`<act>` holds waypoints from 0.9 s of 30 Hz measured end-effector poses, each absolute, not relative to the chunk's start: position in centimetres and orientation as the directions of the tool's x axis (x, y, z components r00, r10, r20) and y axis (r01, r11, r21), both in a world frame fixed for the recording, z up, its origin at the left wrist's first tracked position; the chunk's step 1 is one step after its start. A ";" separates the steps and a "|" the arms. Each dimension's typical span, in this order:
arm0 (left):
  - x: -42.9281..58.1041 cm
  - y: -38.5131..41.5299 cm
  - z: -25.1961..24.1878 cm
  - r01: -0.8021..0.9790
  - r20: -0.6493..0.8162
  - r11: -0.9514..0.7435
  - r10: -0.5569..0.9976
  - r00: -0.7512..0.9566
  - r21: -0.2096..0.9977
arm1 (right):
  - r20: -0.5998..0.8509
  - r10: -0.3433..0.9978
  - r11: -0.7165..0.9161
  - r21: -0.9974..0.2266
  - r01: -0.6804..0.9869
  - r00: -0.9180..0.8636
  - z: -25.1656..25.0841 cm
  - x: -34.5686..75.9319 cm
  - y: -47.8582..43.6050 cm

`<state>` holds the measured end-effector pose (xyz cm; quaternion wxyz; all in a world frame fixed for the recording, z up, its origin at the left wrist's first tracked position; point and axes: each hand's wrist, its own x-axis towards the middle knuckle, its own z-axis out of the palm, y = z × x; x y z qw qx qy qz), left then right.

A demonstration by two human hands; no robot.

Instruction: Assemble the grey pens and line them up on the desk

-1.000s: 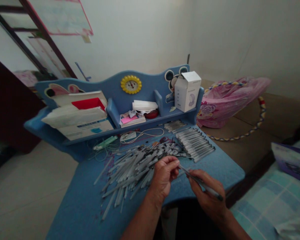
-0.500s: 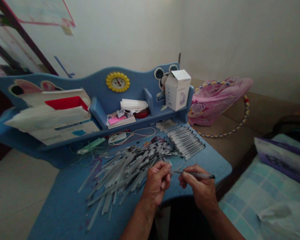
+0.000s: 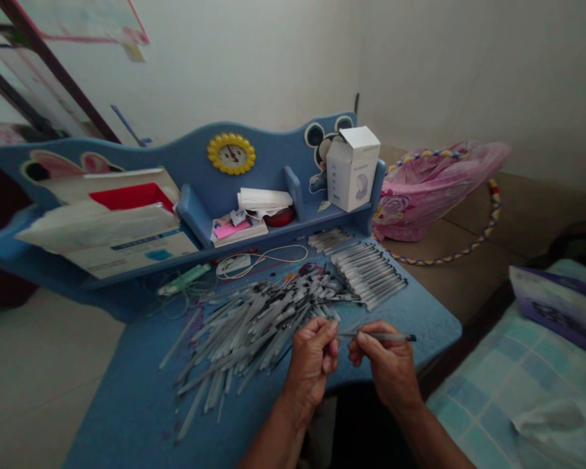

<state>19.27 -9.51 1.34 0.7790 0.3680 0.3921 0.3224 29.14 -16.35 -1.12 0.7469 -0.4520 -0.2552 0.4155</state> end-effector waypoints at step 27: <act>19.5 -10.1 1.0 0.067 -0.324 0.320 0.894 0.310 0.945 | 0.090 0.809 0.218 -0.963 -0.155 0.580 -0.1 28.5 -16.8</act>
